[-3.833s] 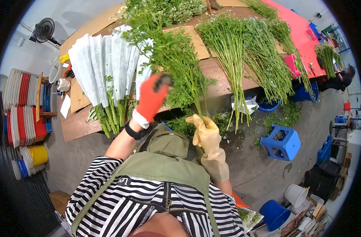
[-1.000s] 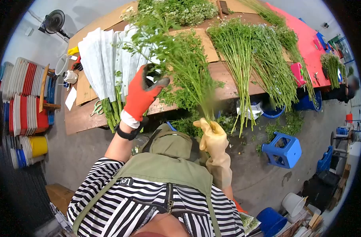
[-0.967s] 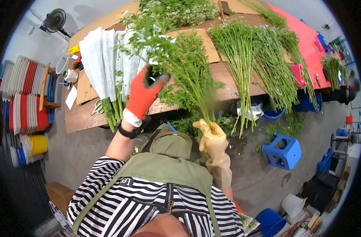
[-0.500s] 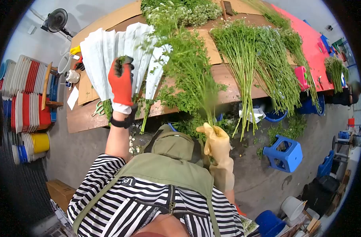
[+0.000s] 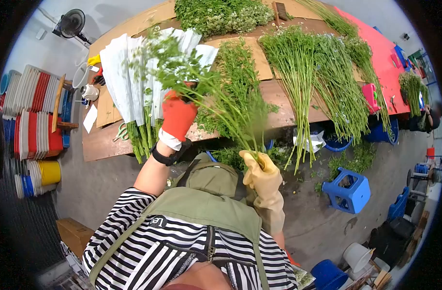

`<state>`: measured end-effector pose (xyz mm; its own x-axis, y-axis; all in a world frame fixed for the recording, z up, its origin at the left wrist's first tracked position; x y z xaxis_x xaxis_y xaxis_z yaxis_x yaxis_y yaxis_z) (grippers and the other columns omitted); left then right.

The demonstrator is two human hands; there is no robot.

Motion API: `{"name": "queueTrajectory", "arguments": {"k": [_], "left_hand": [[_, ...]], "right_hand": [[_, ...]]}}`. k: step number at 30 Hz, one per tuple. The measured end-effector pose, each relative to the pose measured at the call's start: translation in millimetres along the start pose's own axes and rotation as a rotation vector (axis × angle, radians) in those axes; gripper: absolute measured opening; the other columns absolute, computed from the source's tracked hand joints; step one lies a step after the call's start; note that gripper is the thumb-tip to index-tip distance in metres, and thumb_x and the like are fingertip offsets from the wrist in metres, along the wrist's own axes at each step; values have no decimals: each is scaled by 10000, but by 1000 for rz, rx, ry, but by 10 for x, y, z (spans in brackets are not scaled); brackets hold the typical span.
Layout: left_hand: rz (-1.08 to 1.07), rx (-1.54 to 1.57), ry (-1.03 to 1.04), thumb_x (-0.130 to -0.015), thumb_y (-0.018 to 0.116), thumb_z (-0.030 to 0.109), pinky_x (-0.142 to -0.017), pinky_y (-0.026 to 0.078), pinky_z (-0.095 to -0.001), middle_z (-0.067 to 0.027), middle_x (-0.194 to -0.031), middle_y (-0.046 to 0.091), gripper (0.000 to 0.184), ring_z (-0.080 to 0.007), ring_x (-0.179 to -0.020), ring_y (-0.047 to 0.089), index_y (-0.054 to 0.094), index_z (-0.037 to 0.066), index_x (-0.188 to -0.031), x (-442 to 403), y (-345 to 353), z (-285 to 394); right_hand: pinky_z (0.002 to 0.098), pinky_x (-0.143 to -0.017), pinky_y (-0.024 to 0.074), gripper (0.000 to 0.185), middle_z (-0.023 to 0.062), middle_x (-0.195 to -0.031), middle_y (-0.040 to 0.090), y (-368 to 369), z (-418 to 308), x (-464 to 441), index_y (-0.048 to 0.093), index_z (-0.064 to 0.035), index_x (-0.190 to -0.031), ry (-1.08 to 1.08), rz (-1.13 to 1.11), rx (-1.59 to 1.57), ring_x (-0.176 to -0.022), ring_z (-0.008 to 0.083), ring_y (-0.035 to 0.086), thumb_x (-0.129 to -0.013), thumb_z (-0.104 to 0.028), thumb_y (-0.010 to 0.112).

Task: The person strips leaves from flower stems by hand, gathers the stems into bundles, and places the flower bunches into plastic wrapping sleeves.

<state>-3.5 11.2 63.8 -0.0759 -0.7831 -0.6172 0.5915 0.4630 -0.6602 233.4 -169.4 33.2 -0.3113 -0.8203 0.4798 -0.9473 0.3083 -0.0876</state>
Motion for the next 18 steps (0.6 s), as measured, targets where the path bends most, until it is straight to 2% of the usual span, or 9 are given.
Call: {"name": "queueTrajectory", "arguments": {"k": [2, 3, 4, 7, 9, 12, 15, 17, 18], "left_hand": [[128, -136, 43, -873, 741, 268, -758, 546, -376, -119, -1045, 733, 370, -272, -894, 707, 694, 54, -1171, -3, -12, -222], [137, 1, -180, -886, 711, 243, -756, 542, -359, -128, -997, 739, 319, -257, -873, 708, 708, 39, -1131, -88, -72, -549], [170, 149, -410, -899, 681, 218, -753, 537, -342, -138, -949, 746, 276, -243, -853, 709, 722, 24, -1091, -180, -126, -950], [41, 505, -674, -914, 676, 158, -733, 506, -301, -108, -959, 742, 273, -177, -806, 658, 714, -1, -1133, -393, -327, -1064], [192, 572, -504, -928, 675, 88, -670, 476, -271, -68, -1045, 712, 310, -104, -752, 591, 681, 14, -1229, -388, -465, -727], [421, 624, -371, -969, 634, 54, -663, 432, -207, -10, -1011, 650, 351, -49, -780, 549, 617, 14, -1318, -209, -597, -268], [86, 523, -169, -920, 709, 76, -698, 438, -211, -19, -1020, 627, 464, -61, -767, 515, 604, 38, -1371, -223, -566, 428], [-157, 402, -195, -861, 787, 139, -724, 464, -223, -34, -1010, 618, 527, -86, -770, 549, 624, 63, -1357, -260, -515, 673], [-97, 352, -111, -783, 876, 318, -639, 501, -347, -84, -947, 627, 584, -244, -713, 615, 666, 99, -1282, -274, -483, 737]], "right_hand": [[202, -452, 345, 145, -39, -617, 624, -82, 163, -37, 780, -45, -1024, -137, 57, -17, -466, 27, 488, -988, -137, 674], [199, -461, 357, 135, -41, -646, 640, -132, 208, -38, 778, -38, -1033, -204, 87, -25, -479, 24, 495, -984, -109, 674], [202, -493, 387, 139, -33, -697, 654, -188, 252, -22, 772, -22, -1058, -73, 99, -93, -520, 23, 508, -975, -48, 663], [213, -420, 299, 231, 3, -580, 626, -306, 313, -20, 756, 1, -1099, -228, 162, -60, -435, 47, 483, -1004, -197, 685], [207, -459, 351, 193, 8, -687, 664, -386, 383, -71, 748, 6, -1127, -245, 156, -92, -477, 50, 514, -969, -92, 695], [237, -552, 463, 240, 35, -855, 730, -442, 372, -111, 749, -10, -1131, -353, 219, 51, -581, 85, 617, -907, 33, 673], [295, -565, 473, 259, 76, -837, 734, -473, 140, 22, 757, -39, -1135, -761, 330, 332, -591, 156, 627, -880, -4, 726], [336, -562, 463, 286, 80, -771, 697, -430, -62, 116, 759, -63, -1141, -940, 415, 557, -593, 210, 610, -856, -37, 760], [357, -560, 458, 301, 82, -739, 679, -396, -153, 184, 761, -75, -1144, -1028, 460, 668, -594, 237, 602, -844, -53, 777]]}}
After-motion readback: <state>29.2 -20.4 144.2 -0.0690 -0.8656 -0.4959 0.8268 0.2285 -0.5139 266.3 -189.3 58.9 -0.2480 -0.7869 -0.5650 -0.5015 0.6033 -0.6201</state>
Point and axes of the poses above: each hand's wrist, its own x-axis away from the middle knuckle, its own y-axis out of the palm, z = x × y, the point moved 8 cm from there along -x, towards the middle knuckle
